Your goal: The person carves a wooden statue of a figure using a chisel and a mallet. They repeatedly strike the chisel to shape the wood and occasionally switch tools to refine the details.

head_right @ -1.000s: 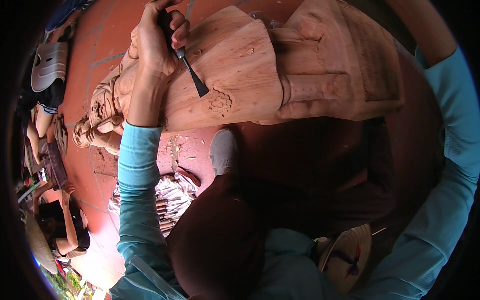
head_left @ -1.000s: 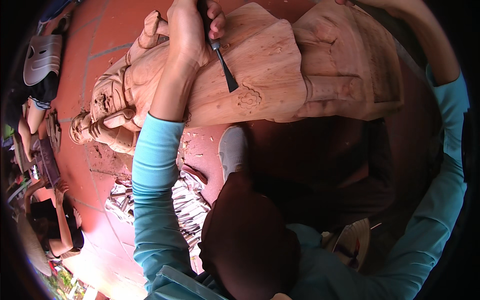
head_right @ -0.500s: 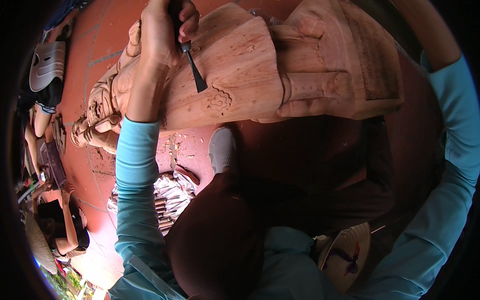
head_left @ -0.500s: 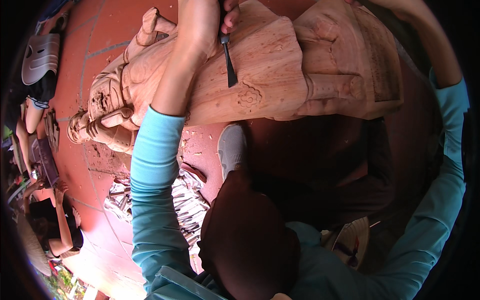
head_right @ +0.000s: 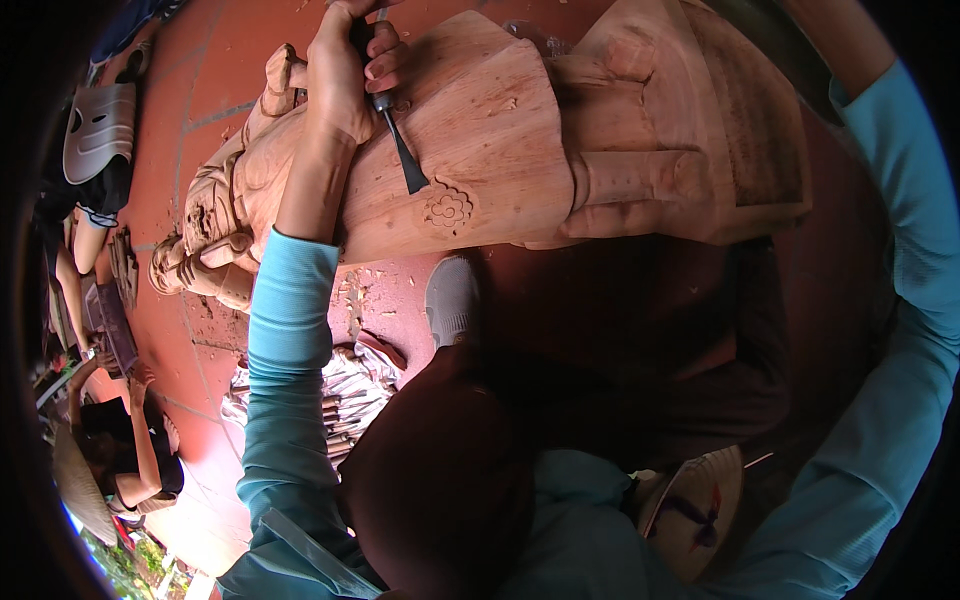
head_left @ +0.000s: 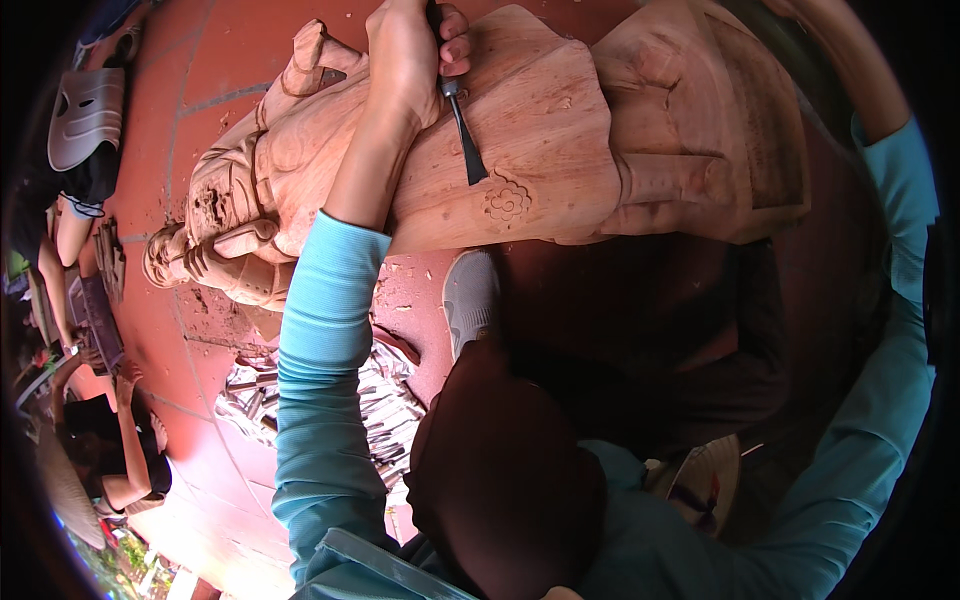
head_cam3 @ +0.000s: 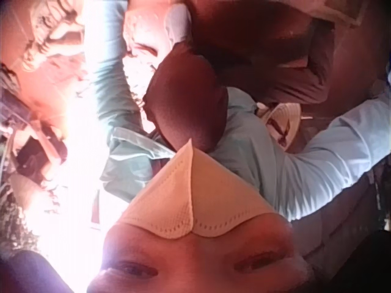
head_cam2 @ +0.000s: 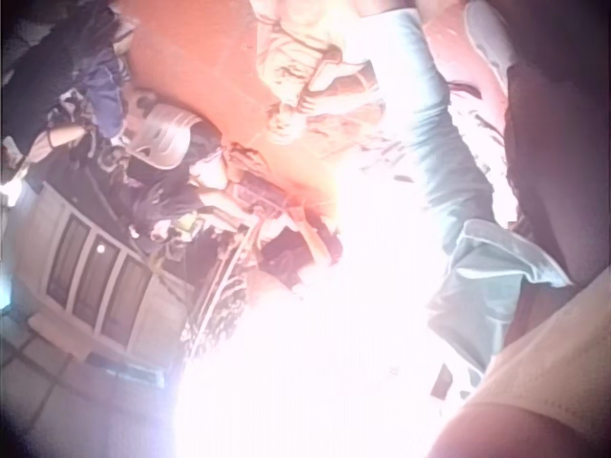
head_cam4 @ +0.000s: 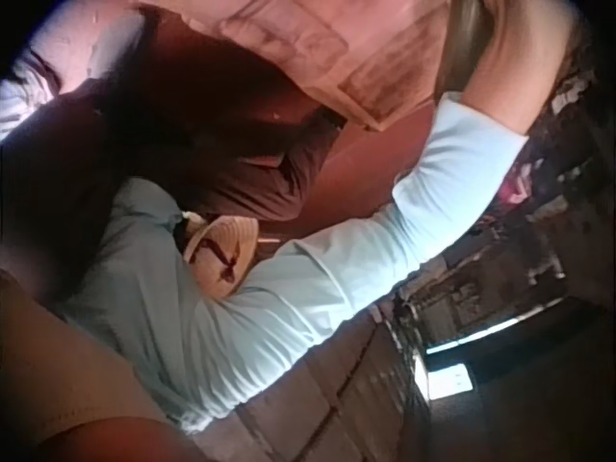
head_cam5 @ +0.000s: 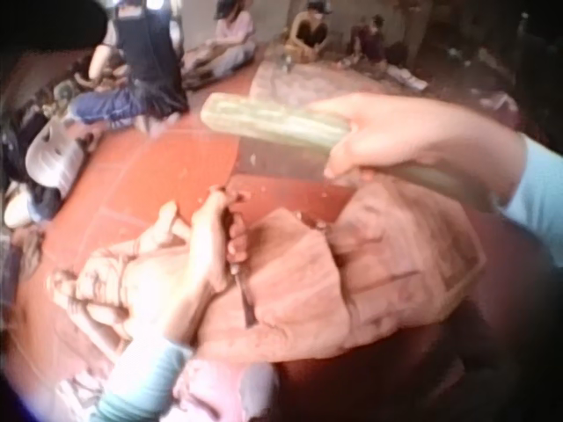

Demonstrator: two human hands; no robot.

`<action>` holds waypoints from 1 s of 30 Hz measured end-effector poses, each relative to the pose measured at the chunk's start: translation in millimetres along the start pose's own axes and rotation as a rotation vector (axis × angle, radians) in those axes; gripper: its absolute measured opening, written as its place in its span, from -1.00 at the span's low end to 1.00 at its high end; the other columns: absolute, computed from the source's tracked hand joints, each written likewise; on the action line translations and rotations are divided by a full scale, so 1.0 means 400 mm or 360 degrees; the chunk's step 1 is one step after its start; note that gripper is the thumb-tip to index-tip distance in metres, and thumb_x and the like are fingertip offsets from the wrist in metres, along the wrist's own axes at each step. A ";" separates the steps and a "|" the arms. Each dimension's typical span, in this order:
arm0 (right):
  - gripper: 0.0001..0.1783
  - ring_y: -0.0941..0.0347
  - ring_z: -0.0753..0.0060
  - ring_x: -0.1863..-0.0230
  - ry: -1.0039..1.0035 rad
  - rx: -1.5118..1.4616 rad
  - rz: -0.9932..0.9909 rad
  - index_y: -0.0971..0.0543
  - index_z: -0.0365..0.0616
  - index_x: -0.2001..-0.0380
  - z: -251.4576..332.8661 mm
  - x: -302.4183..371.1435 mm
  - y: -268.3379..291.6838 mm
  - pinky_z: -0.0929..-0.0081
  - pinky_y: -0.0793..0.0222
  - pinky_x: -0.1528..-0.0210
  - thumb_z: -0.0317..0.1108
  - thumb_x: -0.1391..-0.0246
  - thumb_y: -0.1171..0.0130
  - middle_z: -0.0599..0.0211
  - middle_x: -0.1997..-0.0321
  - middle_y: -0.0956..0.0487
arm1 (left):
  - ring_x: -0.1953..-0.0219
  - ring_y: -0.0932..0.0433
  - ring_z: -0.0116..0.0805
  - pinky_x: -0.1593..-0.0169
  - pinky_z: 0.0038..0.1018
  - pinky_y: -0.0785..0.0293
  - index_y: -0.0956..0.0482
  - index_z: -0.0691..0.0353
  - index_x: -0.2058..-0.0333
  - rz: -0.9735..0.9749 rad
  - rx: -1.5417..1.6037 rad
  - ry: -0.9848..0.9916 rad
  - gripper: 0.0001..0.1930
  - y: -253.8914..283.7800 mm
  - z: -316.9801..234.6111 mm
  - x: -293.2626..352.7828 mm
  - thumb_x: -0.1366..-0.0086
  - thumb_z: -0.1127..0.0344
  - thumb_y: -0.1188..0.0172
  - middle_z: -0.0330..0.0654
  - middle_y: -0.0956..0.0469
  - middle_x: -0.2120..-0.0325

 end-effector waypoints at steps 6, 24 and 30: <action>-0.37 -0.42 0.50 0.34 0.0684 0.0907 0.0071 -0.38 -0.13 -0.14 0.086 -0.057 -0.065 0.58 -0.34 0.36 -0.55 0.13 -0.06 0.26 0.29 -0.55 | 0.85 -0.07 -0.57 0.82 -0.61 0.07 -0.38 0.11 0.24 -0.0122 0.0015 0.0015 -0.75 0.080 0.010 -0.005 -0.27 0.08 0.04 -0.40 -0.17 0.78; -0.32 -0.40 0.47 0.34 0.0054 0.0441 0.0394 -0.36 -0.19 -0.15 0.054 -0.055 -0.041 0.56 -0.35 0.33 -0.55 0.18 -0.05 0.27 0.29 -0.53 | 0.85 -0.07 -0.57 0.81 -0.62 0.06 -0.40 0.07 0.30 -0.0020 0.0198 0.0022 -0.78 0.041 0.036 -0.006 -0.26 0.07 0.00 -0.42 -0.18 0.78; -0.35 -0.43 0.37 0.23 0.0412 0.0872 0.0345 -0.38 -0.23 -0.12 0.102 -0.025 -0.059 0.48 -0.37 0.21 -0.55 0.20 -0.06 0.20 0.22 -0.55 | 0.87 -0.05 -0.55 0.83 -0.60 0.07 -0.40 0.03 0.31 -0.0095 0.0153 0.0063 -0.79 0.046 0.032 0.020 -0.26 0.05 -0.01 -0.43 -0.16 0.80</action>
Point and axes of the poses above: each hand's wrist, its own x-axis away from the middle knuckle, its own y-axis out of the back of the hand, z = x × y, the point moved 10 cm from there along -x, towards the middle knuckle
